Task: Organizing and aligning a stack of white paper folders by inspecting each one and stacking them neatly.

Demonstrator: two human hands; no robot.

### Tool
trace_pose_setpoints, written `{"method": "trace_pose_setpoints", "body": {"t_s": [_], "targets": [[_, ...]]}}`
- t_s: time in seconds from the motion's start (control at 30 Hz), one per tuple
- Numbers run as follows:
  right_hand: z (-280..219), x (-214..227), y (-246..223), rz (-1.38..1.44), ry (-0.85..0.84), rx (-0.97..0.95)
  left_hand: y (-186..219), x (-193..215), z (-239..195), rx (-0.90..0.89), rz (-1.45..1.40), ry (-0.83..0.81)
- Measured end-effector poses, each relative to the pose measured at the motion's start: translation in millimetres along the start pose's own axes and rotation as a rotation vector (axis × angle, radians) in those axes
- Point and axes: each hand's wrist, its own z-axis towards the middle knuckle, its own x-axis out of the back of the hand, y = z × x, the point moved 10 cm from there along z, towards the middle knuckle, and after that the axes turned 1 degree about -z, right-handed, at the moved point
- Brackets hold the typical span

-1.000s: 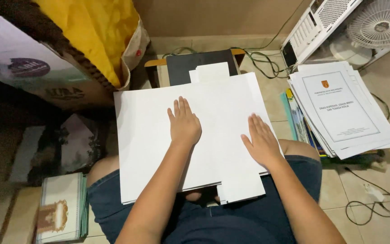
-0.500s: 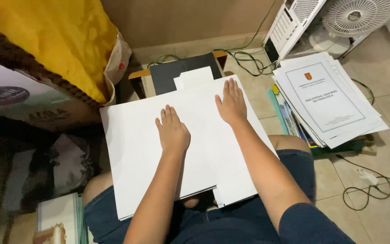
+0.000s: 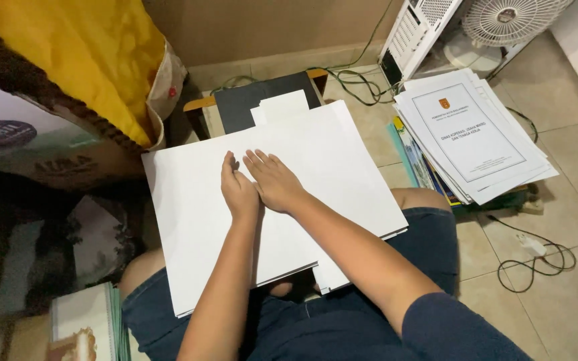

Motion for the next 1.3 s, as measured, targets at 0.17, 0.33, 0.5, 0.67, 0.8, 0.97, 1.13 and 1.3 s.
{"method": "trace_pose_setpoints", "body": {"t_s": [0.17, 0.33, 0.5, 0.67, 0.8, 0.97, 1.13, 1.3], "targets": [[56.5, 6.2, 11.2, 0.001, 0.050, -0.077, 8.1, -5.9, -0.9, 0.035, -0.014, -0.058], [41.3, 15.0, 2.5, 0.053, 0.021, -0.082, 9.8, -3.7, 3.9, 0.047, 0.036, -0.065], [-36.7, 15.8, -23.3, 0.136, -0.038, -0.056, 4.0, -1.0, 3.7, 0.023, 0.040, -0.040], [-97.8, 2.4, -42.8, 0.131, -0.066, -0.010, 0.7, 4.3, 1.6, 0.036, -0.100, 0.027], [-83.9, -1.2, -39.4, 0.139, -0.076, 0.004, 7.9, 10.0, 0.7, 0.004, -0.137, 0.051], [0.2, -3.7, -16.0, 0.080, 0.003, 0.010, 1.9, 4.8, 1.9, 0.016, -0.124, 0.058], [53.5, 16.1, 15.3, 0.071, 0.180, -0.085, 23.7, 8.4, 1.5, 0.021, -0.048, 0.001], [34.5, 34.4, 142.4, 0.124, 0.321, -0.618, 38.6, -25.4, -2.9, -0.035, 0.658, -0.406]]}}
